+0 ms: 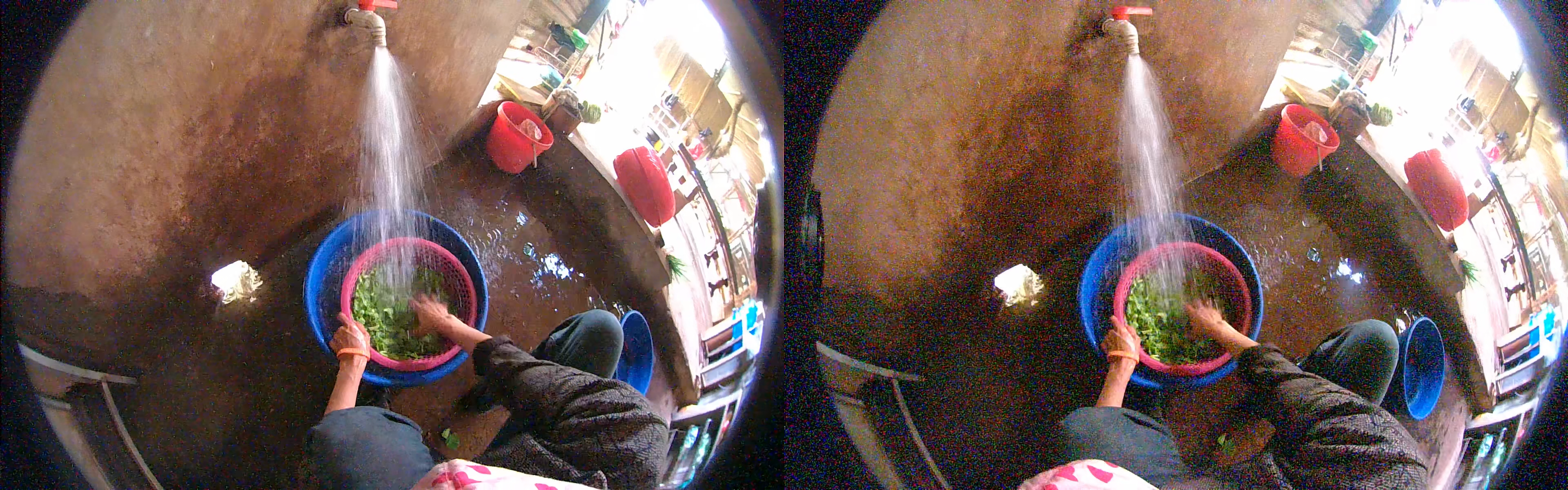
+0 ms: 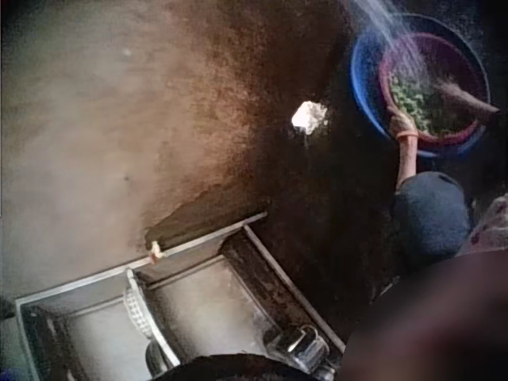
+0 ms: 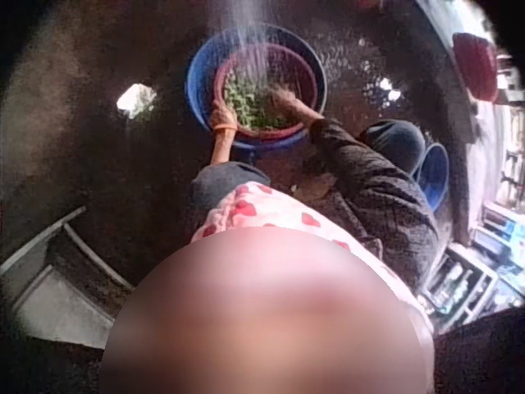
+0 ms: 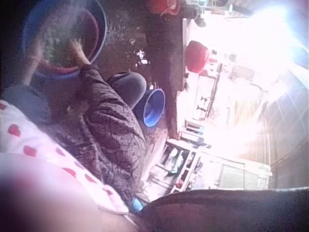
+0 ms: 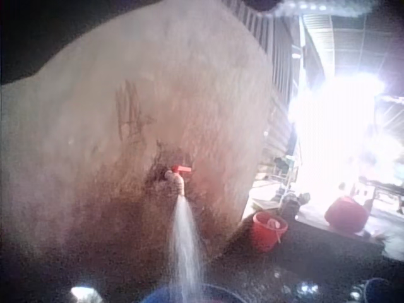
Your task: The person washes leafy greens, then chops them on a cutting board with a knife. The chopped greens are transferred to a pink basket, rinsed under running water, and drained. The person then picks up a garlic clove and begins peeling it with the knife.
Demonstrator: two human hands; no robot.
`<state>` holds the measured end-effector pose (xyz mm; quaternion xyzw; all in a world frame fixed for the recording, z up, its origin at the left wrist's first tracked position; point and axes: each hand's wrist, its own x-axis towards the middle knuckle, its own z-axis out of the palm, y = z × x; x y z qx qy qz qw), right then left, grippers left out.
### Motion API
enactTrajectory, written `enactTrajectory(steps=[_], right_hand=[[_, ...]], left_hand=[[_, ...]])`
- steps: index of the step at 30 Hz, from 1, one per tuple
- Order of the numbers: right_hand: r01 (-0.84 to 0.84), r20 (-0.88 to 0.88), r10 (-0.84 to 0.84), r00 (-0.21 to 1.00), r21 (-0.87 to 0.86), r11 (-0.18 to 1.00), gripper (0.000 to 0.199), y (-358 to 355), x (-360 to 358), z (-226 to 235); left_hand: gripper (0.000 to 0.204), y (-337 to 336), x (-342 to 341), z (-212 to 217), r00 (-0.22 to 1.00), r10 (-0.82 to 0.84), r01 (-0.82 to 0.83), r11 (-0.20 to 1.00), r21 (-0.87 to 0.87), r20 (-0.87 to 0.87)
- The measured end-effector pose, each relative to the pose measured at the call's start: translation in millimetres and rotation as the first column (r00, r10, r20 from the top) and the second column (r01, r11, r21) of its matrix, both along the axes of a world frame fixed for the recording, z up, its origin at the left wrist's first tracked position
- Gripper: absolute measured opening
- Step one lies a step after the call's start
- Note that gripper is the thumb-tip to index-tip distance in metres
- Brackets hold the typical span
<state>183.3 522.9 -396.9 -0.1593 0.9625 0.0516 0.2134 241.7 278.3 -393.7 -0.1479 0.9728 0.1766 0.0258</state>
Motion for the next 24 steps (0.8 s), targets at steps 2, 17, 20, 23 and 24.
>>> enactTrajectory(steps=[2,17,20,23,24], right_hand=[[-0.015,0.244,0.05,0.968,-0.146,0.989,0.088,22.8,16.5,-21.0],[-0.201,0.138,0.265,0.954,-0.358,0.912,0.08,-45.1,39.1,1.8],[-0.073,0.134,0.091,0.987,-0.134,0.988,0.081,-2.5,4.8,1.4],[0.271,-0.015,-0.29,0.957,-0.307,0.912,0.095,-27.4,-31.5,-5.9],[0.389,-0.041,-0.432,0.901,-0.36,0.848,0.098,-44.0,-30.8,-8.6]], left_hand=[[0.04,-0.7,2.1,-2.6,0.999,-0.022,0.022,1.0,-0.008,-0.023],[0.035,2.6,0.7,-6.0,0.991,0.034,-0.045,0.995,0.088,0.129],[0.036,3.0,1.3,-2.7,0.997,-0.009,0.003,0.998,0.069,0.076],[0.039,2.6,-2.4,-0.7,0.998,-0.013,0.006,0.995,0.104,0.069],[0.04,3.0,-2.9,-0.2,0.995,-0.009,-0.002,0.994,0.107,0.1]])
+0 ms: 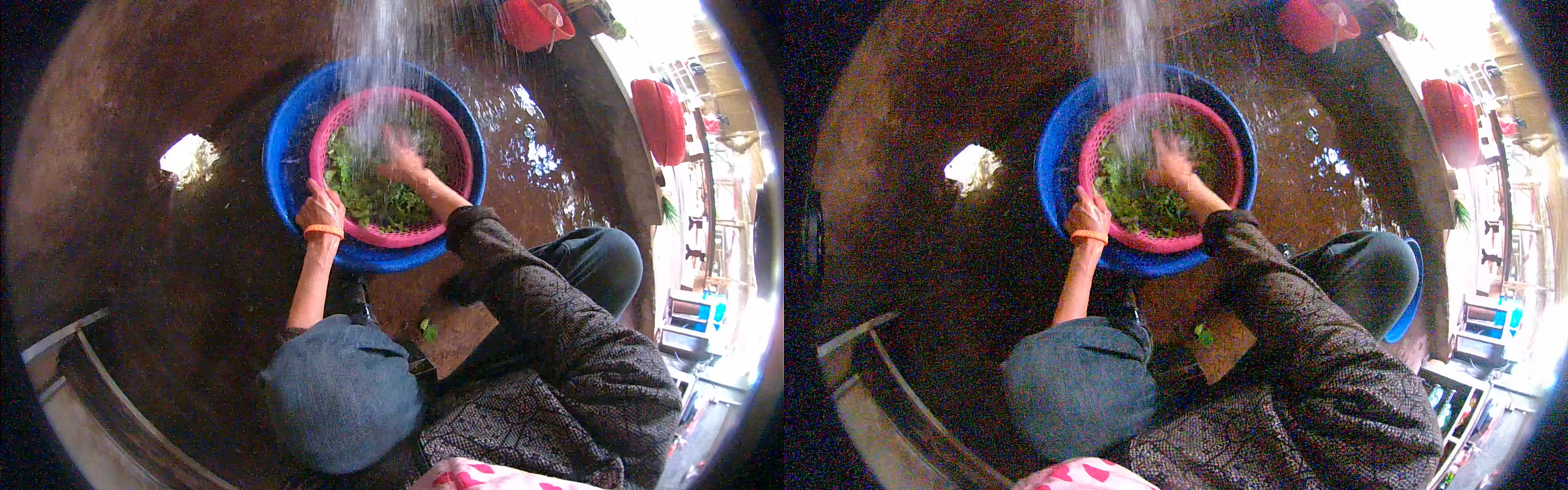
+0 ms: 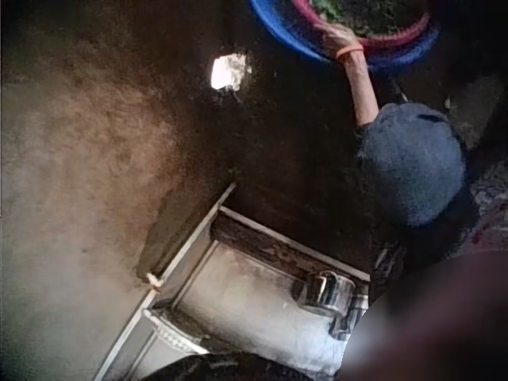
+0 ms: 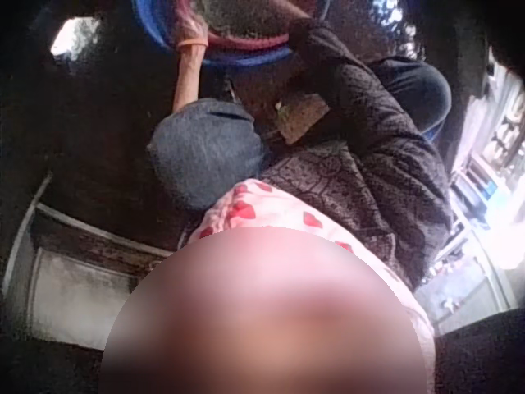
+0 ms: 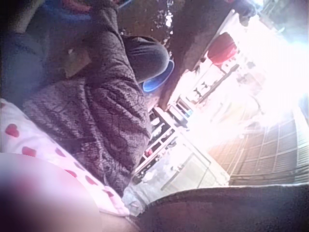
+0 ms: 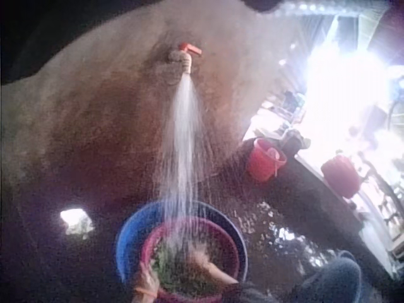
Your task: The person washes leafy greens, then chops them on a cutting board with a knife. The chopped greens are transferred to a pink basket, rinsed under running water, and drained. The person then picks up a garlic clove and begins peeling it with the knife.
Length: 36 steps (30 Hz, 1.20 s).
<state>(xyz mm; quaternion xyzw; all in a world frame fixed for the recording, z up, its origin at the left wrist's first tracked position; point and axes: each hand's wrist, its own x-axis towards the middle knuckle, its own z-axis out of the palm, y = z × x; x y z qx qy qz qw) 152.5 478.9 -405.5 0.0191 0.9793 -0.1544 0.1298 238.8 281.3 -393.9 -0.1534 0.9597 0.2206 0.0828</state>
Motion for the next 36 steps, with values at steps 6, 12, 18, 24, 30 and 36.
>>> enactTrajectory(steps=[6,12,18,24,30,36], right_hand=[[-0.836,0.221,0.808,0.547,0.086,0.542,0.088,4.8,68.0,2.9],[-0.27,0.091,0.262,0.961,0.089,0.959,0.094,29.1,-8.1,-7.0],[-0.726,0.154,0.713,0.684,0.052,0.685,0.092,-26.6,46.1,-13.7],[-0.576,0.131,0.579,0.805,0.408,0.708,0.097,68.4,1.7,4.0],[0.101,0.224,-0.094,0.97,-0.018,0.995,0.123,2.5,52.3,-21.9],[-0.581,-0.091,0.588,0.804,0.092,0.809,0.103,-11.3,16.1,16.8]], left_hand=[[0.041,-1.2,2.8,-1.0,0.999,0.037,-0.038,0.999,0.0,-0.02],[0.042,0.7,-1.6,-11.4,0.998,-0.017,0.018,0.999,0.027,-0.055],[0.042,0.6,-3.0,-7.5,0.999,0.048,-0.049,0.999,-0.023,-0.015],[0.05,0.0,-1.8,3.7,0.999,-0.01,0.012,0.999,-0.049,0.031],[0.045,2.9,-3.9,2.3,1.0,0.015,-0.015,0.999,-0.03,-0.011],[0.039,-1.5,-0.2,1.5,0.999,0.022,-0.024,0.999,-0.037,-0.04]])
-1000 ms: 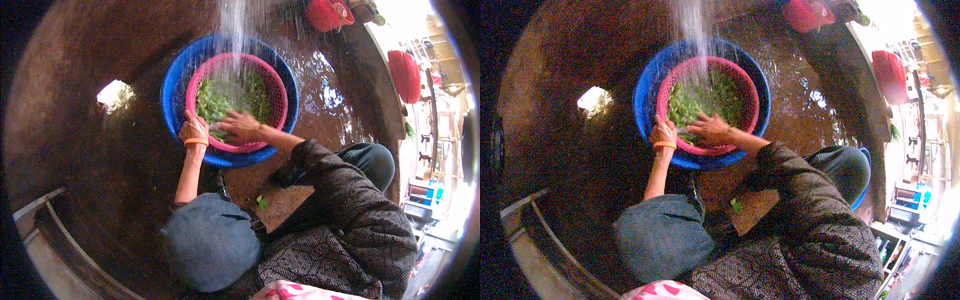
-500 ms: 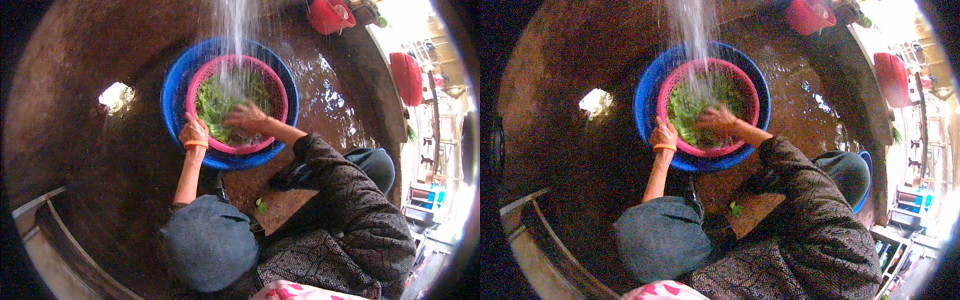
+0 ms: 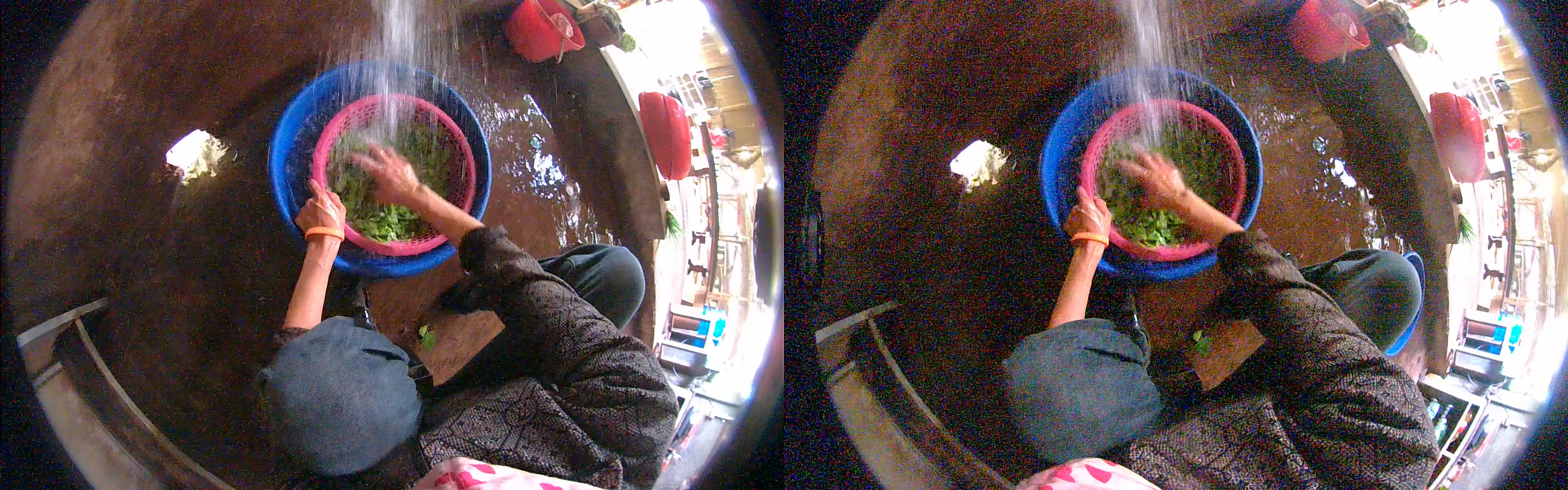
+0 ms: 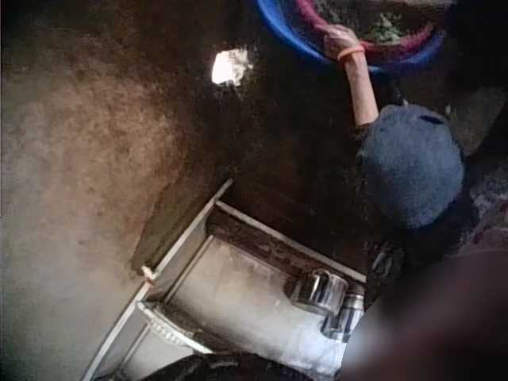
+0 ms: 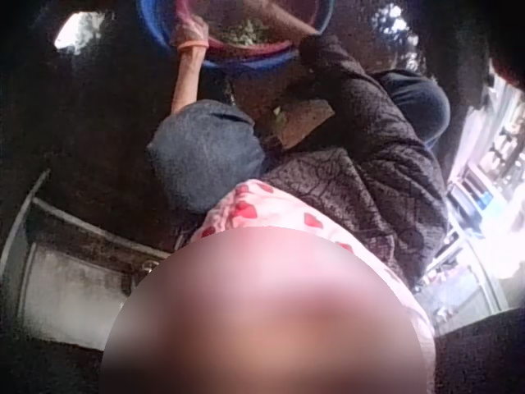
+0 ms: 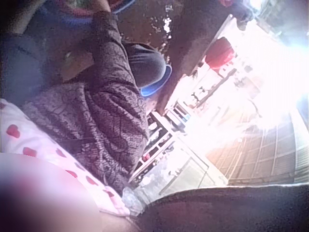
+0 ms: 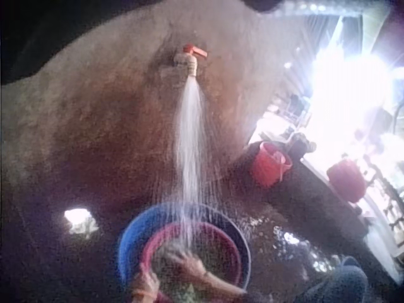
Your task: The person washes leafy greens, then chops them on a cutting board with a knife. The chopped greens are transferred to a pink basket, rinsed under running water, and drained. The person then picks up a garlic clove and begins peeling it with the knife.
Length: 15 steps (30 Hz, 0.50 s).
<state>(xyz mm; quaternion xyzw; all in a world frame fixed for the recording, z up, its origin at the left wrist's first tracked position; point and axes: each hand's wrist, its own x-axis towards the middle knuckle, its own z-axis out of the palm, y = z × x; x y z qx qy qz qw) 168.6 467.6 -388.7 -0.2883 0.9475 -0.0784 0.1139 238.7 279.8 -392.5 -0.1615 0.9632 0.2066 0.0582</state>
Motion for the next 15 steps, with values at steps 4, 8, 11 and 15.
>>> enactTrajectory(steps=[4,8,11,15], right_hand=[[0.47,-0.044,-0.47,0.882,0.174,0.865,0.101,18.9,-15.7,4.2],[0.5,0.45,-0.492,0.746,0.111,0.859,0.101,25.5,19.0,-24.5],[0.316,0.387,-0.314,0.867,0.062,0.947,0.09,10.4,20.2,-34.5],[0.527,0.079,-0.533,0.842,-0.327,0.784,0.083,-32.9,8.6,-19.1]], left_hand=[[0.044,-0.4,-2.5,-2.9,1.0,-0.011,0.012,0.999,-0.036,0.024],[0.049,1.3,-3.9,-9.1,0.999,-0.013,0.012,0.999,0.03,0.042],[0.046,0.5,-3.2,-9.2,0.999,-0.036,0.036,0.999,-0.02,0.002],[0.039,-0.5,-0.9,-6.9,0.998,-0.033,0.032,0.999,-0.04,-0.043]])
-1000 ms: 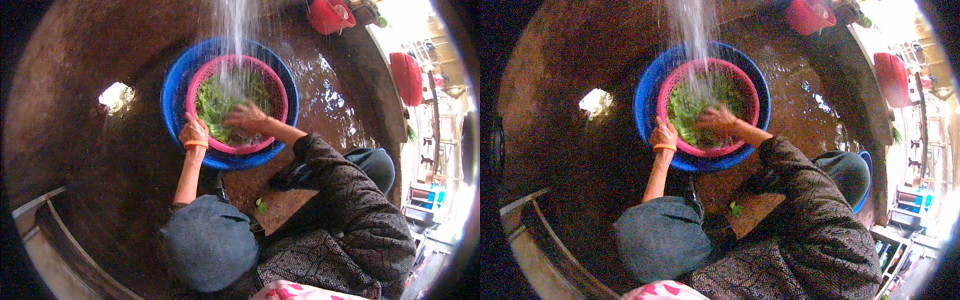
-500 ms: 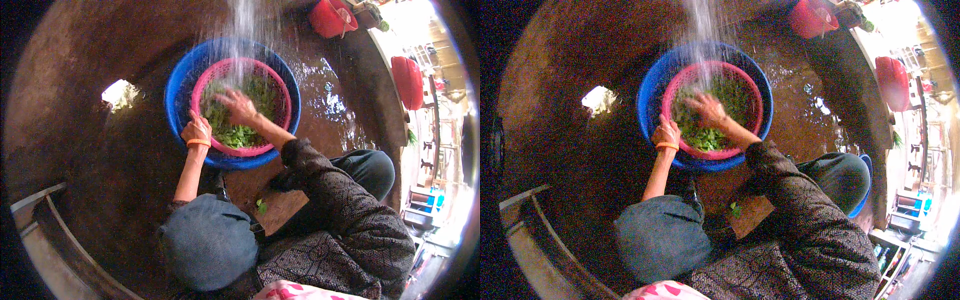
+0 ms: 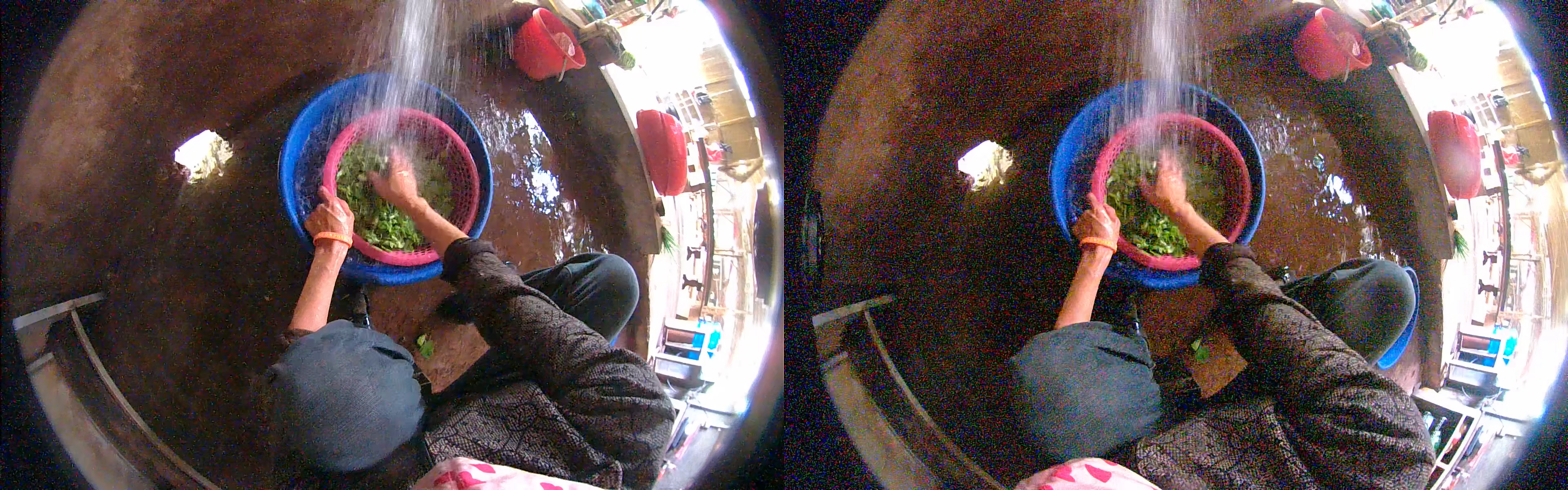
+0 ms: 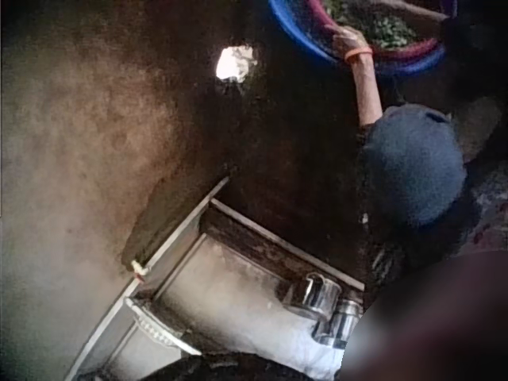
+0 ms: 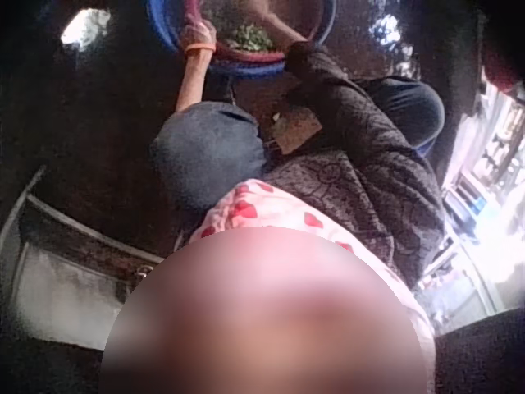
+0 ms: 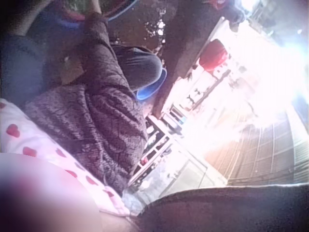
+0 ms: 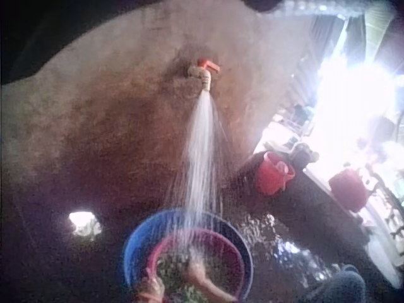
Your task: The person washes leafy greens, then chops them on a cutting board with a knife. The chopped greens are transferred to a pink basket, rinsed under running water, and drained. The person then picks up a garlic clove and begins peeling it with the knife.
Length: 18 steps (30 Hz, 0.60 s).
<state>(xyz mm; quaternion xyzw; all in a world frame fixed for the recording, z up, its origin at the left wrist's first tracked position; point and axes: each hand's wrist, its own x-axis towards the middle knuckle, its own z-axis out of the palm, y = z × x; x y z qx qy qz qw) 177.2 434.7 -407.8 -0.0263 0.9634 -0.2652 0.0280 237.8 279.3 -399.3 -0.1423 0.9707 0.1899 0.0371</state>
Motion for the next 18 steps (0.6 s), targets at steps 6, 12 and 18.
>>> enactTrajectory(steps=[6,12,18], right_hand=[[-0.739,0.449,0.594,0.667,0.494,0.457,0.093,33.3,11.2,38.5],[-0.314,0.162,0.276,0.947,0.312,0.897,0.093,55.4,-8.0,15.1],[-0.723,0.463,0.644,0.609,-0.009,0.69,0.063,58.0,-58.3,33.8]], left_hand=[[0.04,-1.2,-0.1,2.4,0.994,0.004,-0.003,1.0,-0.009,0.106],[0.048,-2.8,-1.6,2.6,0.999,-0.04,0.039,0.998,0.042,0.016],[0.047,0.4,0.8,-13.9,0.999,0.002,0.001,0.998,-0.06,0.046]])
